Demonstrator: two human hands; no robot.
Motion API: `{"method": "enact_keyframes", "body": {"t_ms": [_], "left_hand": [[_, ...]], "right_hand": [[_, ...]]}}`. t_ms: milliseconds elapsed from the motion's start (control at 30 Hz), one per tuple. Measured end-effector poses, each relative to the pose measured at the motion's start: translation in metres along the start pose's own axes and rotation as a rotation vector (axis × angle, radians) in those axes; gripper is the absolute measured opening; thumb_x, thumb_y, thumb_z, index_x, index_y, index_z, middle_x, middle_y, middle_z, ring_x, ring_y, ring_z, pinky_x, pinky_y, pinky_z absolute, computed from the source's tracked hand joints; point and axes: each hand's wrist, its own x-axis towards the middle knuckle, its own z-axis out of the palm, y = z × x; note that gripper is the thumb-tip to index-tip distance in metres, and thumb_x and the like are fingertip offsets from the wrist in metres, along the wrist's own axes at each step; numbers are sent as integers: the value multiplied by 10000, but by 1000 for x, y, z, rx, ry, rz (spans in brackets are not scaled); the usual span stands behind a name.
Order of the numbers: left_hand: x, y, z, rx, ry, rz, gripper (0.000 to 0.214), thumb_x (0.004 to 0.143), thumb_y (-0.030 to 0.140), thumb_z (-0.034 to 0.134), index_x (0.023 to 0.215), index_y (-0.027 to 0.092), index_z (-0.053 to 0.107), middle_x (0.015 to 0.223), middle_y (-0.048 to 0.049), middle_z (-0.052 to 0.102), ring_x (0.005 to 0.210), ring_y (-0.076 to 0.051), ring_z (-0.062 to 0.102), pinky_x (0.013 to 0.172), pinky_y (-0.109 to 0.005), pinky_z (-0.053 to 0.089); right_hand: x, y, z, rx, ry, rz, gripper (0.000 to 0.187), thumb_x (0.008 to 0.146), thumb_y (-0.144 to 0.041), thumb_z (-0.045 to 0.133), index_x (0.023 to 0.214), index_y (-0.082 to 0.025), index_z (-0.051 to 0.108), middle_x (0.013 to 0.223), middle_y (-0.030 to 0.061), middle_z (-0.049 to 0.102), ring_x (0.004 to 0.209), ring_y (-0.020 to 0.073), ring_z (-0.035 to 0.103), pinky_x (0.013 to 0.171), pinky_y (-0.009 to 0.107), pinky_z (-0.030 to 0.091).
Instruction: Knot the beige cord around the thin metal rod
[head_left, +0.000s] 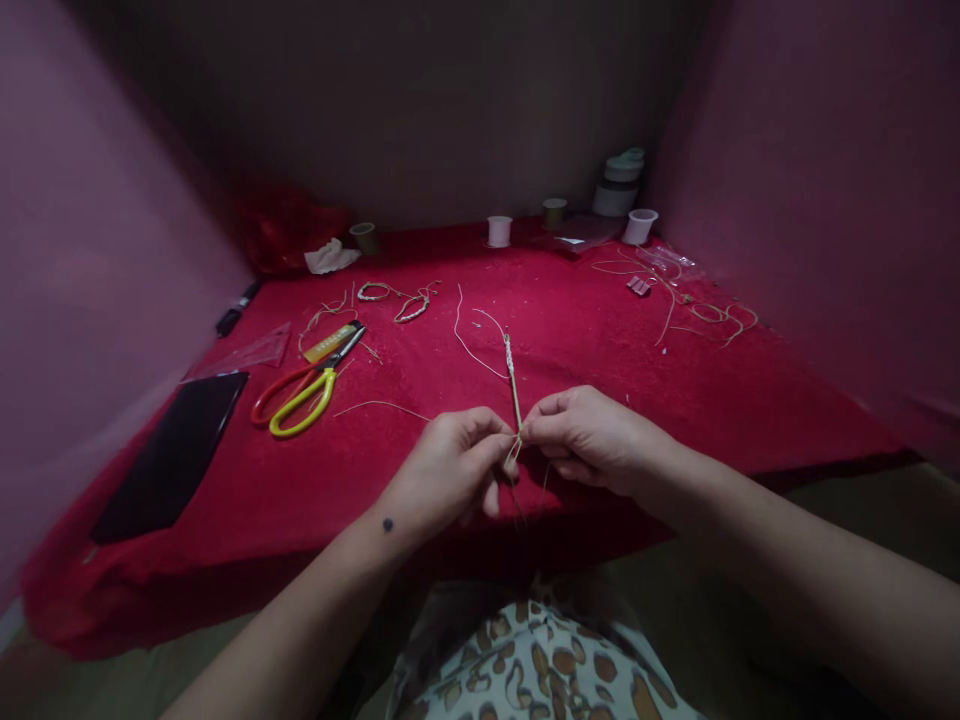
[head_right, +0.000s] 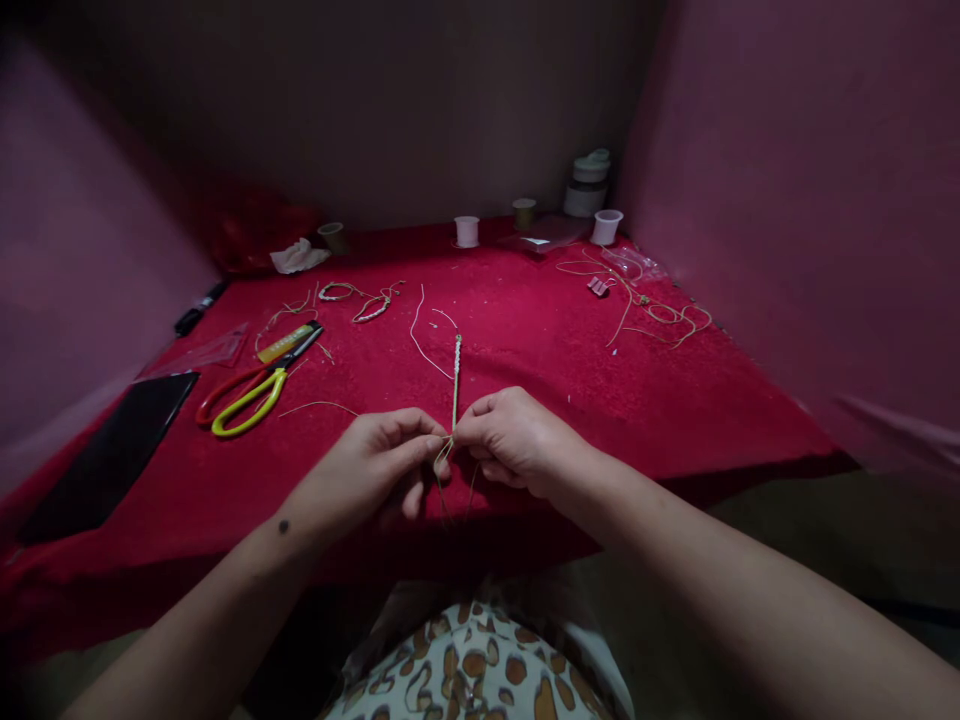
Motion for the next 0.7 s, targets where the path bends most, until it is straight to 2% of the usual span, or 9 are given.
{"method": "enact_keyframes", "body": {"t_ms": [100,167,233,333,433,567,700], "left_hand": [[-4,4,-11,281,140,125,173,796,270,513,668,166,566,423,37,500,356,-74,464,393,-163,335],[-9,5,-11,385,178,195,188,810,277,499,671,174,574,449,34,513,375,-77,469,413,-171,336],[-15,4,-2,459,185,261,201,832,278,471,696,180,583,493,21,537,410,-85,477,437,-183,335],[-23,-5,20,652,217,432,180,848,233,444,765,176,593,626,-29,605,521,-116,523,509,-217,341],[-24,-18,35,858,271,540,165,834,152,426,761,168,573,643,-52,591,503,-129,481,476,-250,245],[-19,-24,38,999,320,524,153,815,120,432,776,174,569,627,-50,558,471,-126,419,460,-270,142],[-25,-18,44,1064,254,454,169,809,117,412,824,165,573,651,-65,562,477,-134,434,448,-261,172]], "right_hand": [[0,0,2,5,-4,-11,209,661,-127,562,524,-180,413,412,-96,283,307,21,200,289,168,128],[1,1,3,10,-7,-24,218,663,-119,552,516,-181,404,407,-94,287,301,23,205,289,174,125],[1,2,4,13,-6,-31,216,658,-106,540,508,-181,402,401,-90,296,293,24,217,288,178,122],[0,1,5,27,-6,-41,229,651,-96,529,490,-179,390,392,-88,300,286,23,230,288,176,127],[-2,-1,2,47,-4,-25,226,662,-112,551,496,-171,409,393,-88,307,300,21,250,295,158,159],[-2,0,-1,55,-32,-35,159,658,-122,581,540,-160,481,401,-87,325,316,25,271,295,155,165],[0,2,-1,26,-22,-72,187,641,-110,581,507,-162,462,389,-88,318,302,23,258,288,163,151]]}}
